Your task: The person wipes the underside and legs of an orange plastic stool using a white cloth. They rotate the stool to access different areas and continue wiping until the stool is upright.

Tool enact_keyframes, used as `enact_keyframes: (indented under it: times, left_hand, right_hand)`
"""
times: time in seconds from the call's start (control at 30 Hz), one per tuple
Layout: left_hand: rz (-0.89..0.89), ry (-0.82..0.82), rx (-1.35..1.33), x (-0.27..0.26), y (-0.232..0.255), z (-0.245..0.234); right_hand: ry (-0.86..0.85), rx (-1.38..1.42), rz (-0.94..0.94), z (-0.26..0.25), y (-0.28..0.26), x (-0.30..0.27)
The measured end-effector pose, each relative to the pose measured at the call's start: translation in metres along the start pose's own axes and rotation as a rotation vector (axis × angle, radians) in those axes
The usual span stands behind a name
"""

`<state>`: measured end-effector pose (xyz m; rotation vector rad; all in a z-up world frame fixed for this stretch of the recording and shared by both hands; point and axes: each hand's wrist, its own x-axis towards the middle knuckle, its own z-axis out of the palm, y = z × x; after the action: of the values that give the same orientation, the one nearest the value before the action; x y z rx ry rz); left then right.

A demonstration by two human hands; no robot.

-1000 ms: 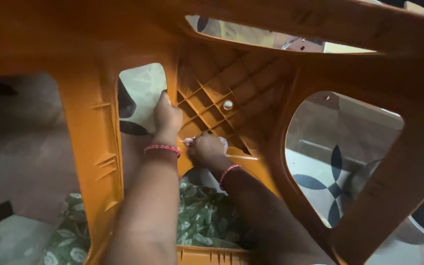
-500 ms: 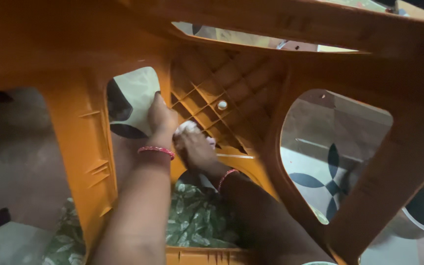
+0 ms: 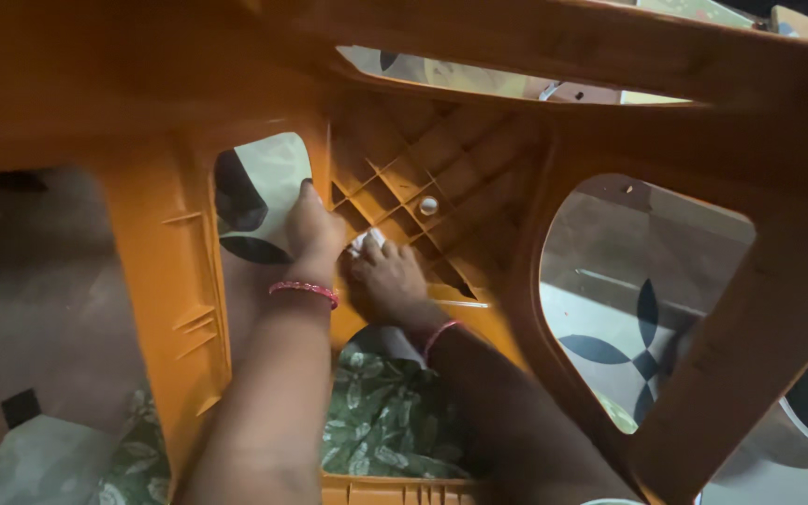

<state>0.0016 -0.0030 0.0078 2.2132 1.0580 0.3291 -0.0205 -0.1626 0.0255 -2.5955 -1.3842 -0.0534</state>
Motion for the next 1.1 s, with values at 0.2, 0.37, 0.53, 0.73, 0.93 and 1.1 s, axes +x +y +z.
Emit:
enact_keyframes:
  times: [0.2, 0.37, 0.53, 0.73, 0.93, 1.1]
  left_hand:
    - [0.041, -0.005, -0.023, 0.001, -0.003, 0.000]
    - [0.057, 0.004, -0.034, -0.003, -0.001, -0.001]
    - [0.040, -0.011, -0.036, -0.007, 0.006, -0.009]
    - [0.069, 0.018, -0.030, -0.012, 0.010, -0.013]
    - [0.067, 0.023, -0.034, -0.012, 0.011, -0.013]
    - [0.013, 0.001, 0.014, -0.013, 0.011, -0.014]
  right_hand:
    - [-0.382, 0.337, 0.134, 0.036, 0.007, 0.009]
    - [0.172, 0.303, 0.540, -0.016, 0.091, 0.016]
    - [0.442, 0.254, 0.667, -0.070, 0.149, 0.012]
    - [0.200, -0.100, 0.577, -0.038, 0.122, 0.012]
    - [-0.130, -0.078, 0.532, -0.028, 0.117, 0.000]
    - [0.246, 0.127, 0.512, -0.016, 0.106, 0.010]
